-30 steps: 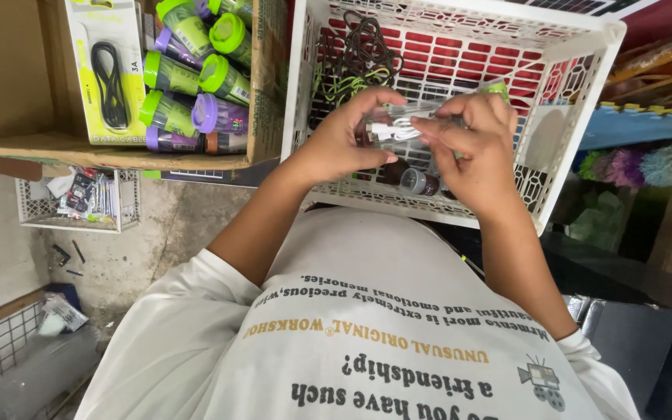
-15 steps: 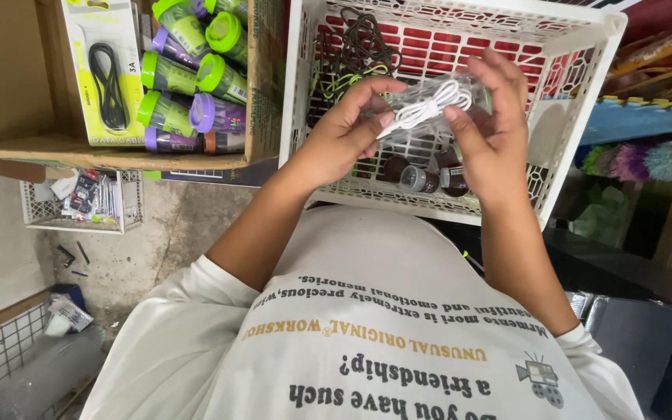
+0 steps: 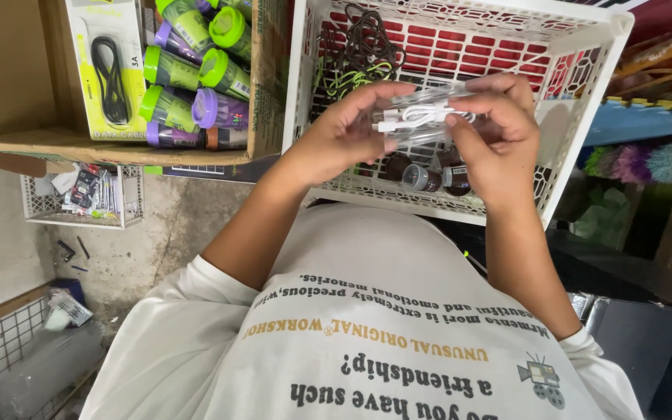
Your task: The person organizes various charging cables by hand. They pick up white and black cables from a white plastic crate, untangle them, and place them into yellow packaging boxes. The person then places the packaged cables into a cardboard box.
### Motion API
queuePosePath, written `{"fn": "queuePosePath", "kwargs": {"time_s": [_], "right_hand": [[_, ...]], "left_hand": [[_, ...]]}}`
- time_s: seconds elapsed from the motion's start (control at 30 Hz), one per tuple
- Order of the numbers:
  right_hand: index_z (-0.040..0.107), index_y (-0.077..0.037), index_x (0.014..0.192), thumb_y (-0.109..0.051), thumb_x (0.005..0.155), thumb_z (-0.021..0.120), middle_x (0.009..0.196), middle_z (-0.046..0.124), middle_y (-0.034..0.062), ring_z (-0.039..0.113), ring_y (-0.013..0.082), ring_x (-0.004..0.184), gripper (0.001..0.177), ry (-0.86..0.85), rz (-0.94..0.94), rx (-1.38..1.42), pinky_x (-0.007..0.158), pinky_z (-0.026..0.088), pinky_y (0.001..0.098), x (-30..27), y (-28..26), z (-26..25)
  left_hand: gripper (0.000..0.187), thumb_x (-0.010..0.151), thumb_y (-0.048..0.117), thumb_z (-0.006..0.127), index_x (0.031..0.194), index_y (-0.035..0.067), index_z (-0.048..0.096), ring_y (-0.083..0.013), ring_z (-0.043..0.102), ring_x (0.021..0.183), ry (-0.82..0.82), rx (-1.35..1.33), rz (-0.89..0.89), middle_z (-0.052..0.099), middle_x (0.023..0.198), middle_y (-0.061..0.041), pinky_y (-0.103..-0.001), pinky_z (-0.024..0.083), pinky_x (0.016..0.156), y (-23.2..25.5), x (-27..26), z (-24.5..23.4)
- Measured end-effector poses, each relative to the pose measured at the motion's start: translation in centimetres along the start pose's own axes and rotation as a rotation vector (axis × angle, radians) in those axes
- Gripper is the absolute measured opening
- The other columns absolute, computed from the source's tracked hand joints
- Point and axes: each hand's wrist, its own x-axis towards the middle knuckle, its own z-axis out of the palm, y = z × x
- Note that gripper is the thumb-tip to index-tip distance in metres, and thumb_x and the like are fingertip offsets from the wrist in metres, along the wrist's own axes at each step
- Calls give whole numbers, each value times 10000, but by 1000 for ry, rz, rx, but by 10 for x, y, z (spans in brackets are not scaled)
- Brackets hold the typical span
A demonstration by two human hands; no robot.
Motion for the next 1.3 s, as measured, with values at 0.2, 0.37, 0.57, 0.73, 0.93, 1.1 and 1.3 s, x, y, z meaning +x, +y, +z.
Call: {"fn": "queuePosePath", "kwargs": {"time_s": [0.2, 0.37, 0.57, 0.73, 0.93, 1.1, 1.3], "right_hand": [[750, -16, 1069, 105, 1005, 774, 1287, 540, 62, 582, 127, 1158, 138, 7, -99, -145, 872, 533, 211, -5, 3, -1], [746, -42, 1084, 80, 977, 761, 1297, 512, 56, 594, 122, 1143, 164, 19, -29, -78, 806, 549, 215, -2, -10, 5], [749, -37, 1099, 62, 998, 769, 1298, 513, 56, 636, 110, 1079, 143, 7, -29, -84, 828, 541, 206, -4, -6, 3], [760, -29, 1056, 46, 1006, 840, 1269, 542, 71, 579, 142, 1164, 120, 1, -135, -229, 969, 505, 261, -4, 5, 4], [774, -76, 1038, -45, 840, 845, 1415, 506, 208, 473, 415, 1299, 212, 8, -463, -793, 1120, 369, 505, 15, -49, 23], [738, -144, 1385, -243, 959, 792, 1509, 629, 5, 511, 246, 1458, 440, -433, -602, -1030, 1231, 207, 595, 9, -40, 13], [746, -107, 1320, -112, 1039, 662, 1417, 702, 51, 639, 260, 1356, 293, -398, -771, -1138, 1194, 402, 436, 5, -44, 4]], "left_hand": [[449, 1027, 35, 673, 1451, 82, 532, -43, 549, 730, 96, 3, -78, 610, 1085, -36, -230, 497, 597, 7, 4, 11], [413, 1032, 79, 679, 1436, 85, 593, -42, 557, 738, 155, -45, -145, 621, 1043, -24, -224, 486, 635, 5, 2, 10], [399, 1006, 81, 692, 1395, 78, 601, -41, 574, 728, 194, -57, -115, 667, 1162, -17, -217, 500, 630, 8, 0, 11], [414, 1000, 86, 697, 1394, 80, 573, -35, 592, 709, 237, -48, -91, 680, 1060, -28, -209, 526, 600, 5, -2, 7], [290, 1018, 104, 698, 1295, 33, 656, -43, 629, 646, 338, 46, -117, 678, 846, -8, -217, 566, 559, -5, -3, -3], [269, 978, 158, 739, 1216, 43, 694, -50, 620, 618, 272, -76, -185, 721, 891, -13, -212, 535, 533, 7, -3, -13], [249, 986, 233, 737, 1153, 51, 702, -67, 626, 612, 220, -159, -297, 701, 902, -28, -224, 518, 513, -2, 3, -15]]}}
